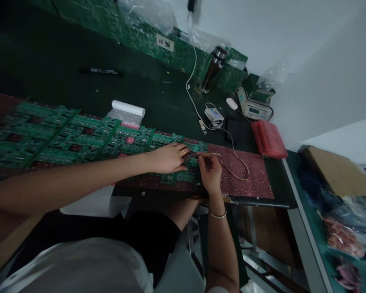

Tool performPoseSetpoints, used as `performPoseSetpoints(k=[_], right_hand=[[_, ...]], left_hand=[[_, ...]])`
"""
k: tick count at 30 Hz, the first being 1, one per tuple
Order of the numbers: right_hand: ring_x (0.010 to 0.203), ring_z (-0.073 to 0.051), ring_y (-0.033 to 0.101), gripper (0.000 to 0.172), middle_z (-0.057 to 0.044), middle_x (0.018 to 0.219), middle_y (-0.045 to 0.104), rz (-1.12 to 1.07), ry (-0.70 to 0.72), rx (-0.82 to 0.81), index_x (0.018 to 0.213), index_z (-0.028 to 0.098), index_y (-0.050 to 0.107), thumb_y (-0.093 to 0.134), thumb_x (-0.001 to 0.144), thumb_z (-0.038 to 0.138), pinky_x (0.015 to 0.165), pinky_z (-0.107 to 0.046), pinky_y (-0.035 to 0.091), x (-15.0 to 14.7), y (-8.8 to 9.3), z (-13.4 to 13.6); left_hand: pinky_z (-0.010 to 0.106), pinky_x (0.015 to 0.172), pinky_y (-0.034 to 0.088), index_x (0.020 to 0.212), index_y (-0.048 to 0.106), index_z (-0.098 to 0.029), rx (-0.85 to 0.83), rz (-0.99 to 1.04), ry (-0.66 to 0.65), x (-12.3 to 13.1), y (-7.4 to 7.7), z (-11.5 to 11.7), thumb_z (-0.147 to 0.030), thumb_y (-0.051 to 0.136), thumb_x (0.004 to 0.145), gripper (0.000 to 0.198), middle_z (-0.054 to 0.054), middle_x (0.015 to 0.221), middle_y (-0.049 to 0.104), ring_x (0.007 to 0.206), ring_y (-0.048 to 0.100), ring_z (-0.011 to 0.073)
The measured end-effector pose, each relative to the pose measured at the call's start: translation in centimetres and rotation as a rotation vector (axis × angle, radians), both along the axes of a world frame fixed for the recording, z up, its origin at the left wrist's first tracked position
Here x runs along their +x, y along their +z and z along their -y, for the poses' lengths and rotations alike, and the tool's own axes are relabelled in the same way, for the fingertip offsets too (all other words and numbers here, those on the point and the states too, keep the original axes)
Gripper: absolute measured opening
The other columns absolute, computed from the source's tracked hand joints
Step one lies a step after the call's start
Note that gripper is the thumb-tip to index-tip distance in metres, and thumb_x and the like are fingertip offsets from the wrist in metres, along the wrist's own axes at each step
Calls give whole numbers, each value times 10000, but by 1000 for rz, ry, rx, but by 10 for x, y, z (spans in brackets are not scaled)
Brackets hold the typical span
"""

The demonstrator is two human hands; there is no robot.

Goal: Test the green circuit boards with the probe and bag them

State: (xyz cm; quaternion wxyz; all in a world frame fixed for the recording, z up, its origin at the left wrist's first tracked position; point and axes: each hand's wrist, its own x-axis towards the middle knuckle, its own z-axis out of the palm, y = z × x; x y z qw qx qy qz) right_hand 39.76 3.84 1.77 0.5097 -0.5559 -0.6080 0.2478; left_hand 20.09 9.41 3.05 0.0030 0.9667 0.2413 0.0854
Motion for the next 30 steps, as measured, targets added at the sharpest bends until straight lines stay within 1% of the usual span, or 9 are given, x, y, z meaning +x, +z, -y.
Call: performPoseSetpoints(k=[2, 3, 6, 8, 12, 16, 20, 25, 30], right_hand=[[747, -204, 700, 267, -102, 999, 734, -15, 47, -17, 958, 223, 594, 637, 897, 480, 734, -389, 605, -7, 9, -18], [746, -207, 708, 281, -102, 1004, 736, -15, 87, -30, 988, 221, 603, 642, 892, 482, 730, -390, 610, -11, 11, -29], [805, -224, 730, 324, -94, 970, 745, 28, 234, -81, 1036, 211, 637, 630, 896, 503, 774, -404, 618, -27, 11, -63], [784, -225, 729, 325, -88, 928, 744, 106, 283, -90, 998, 204, 657, 596, 918, 512, 770, -408, 614, -38, 6, -82], [838, -239, 709, 286, -101, 946, 741, 400, 249, 52, 849, 202, 670, 575, 947, 454, 832, -413, 567, -53, -3, -104], [900, -251, 677, 272, -102, 918, 736, 598, 257, 120, 860, 201, 672, 550, 976, 415, 880, -402, 519, -57, -6, -109], [912, -262, 659, 278, -111, 921, 726, 671, 268, 151, 883, 197, 679, 544, 990, 414, 876, -401, 498, -56, -7, -108], [945, -257, 660, 345, -109, 941, 727, 699, 286, 186, 886, 202, 670, 491, 1016, 467, 885, -395, 502, -55, -7, -108], [897, -258, 675, 428, -114, 927, 737, 680, 280, 227, 886, 197, 674, 461, 1012, 547, 843, -400, 532, -55, -8, -109]], left_hand=[[434, 950, 420, 975, 773, -89, 22, -23, 55, 7, 3, 13, -465, 619, 950, 408, 209, 1209, 678, 1146, 592, 349], [450, 981, 406, 1013, 766, -82, 35, -17, 73, 8, 4, 22, -479, 617, 949, 429, 222, 1249, 665, 1184, 579, 360], [472, 1088, 354, 1266, 664, -68, 41, 70, 84, -8, 6, 53, -516, 590, 959, 548, 229, 1420, 572, 1321, 507, 350], [465, 1114, 355, 1366, 588, -77, 11, 134, 88, -35, 8, 76, -497, 570, 974, 575, 195, 1469, 543, 1348, 496, 323], [463, 1073, 429, 1330, 620, -143, -32, 258, 211, -107, 11, 115, -380, 516, 1011, 411, 127, 1426, 597, 1293, 550, 314], [431, 985, 501, 1268, 639, -248, -33, 415, 357, -174, 6, 137, -312, 492, 1017, 298, 71, 1304, 670, 1174, 622, 285], [426, 961, 518, 1200, 640, -283, -55, 468, 455, -217, -6, 152, -263, 541, 975, 247, 44, 1247, 667, 1097, 642, 272], [374, 916, 543, 1231, 636, -301, -105, 530, 561, -231, -15, 165, -248, 522, 968, 291, 32, 1164, 672, 1026, 656, 247], [348, 909, 560, 1149, 653, -253, -86, 569, 558, -228, -16, 169, -206, 566, 956, 217, 41, 1129, 676, 1013, 657, 223]])
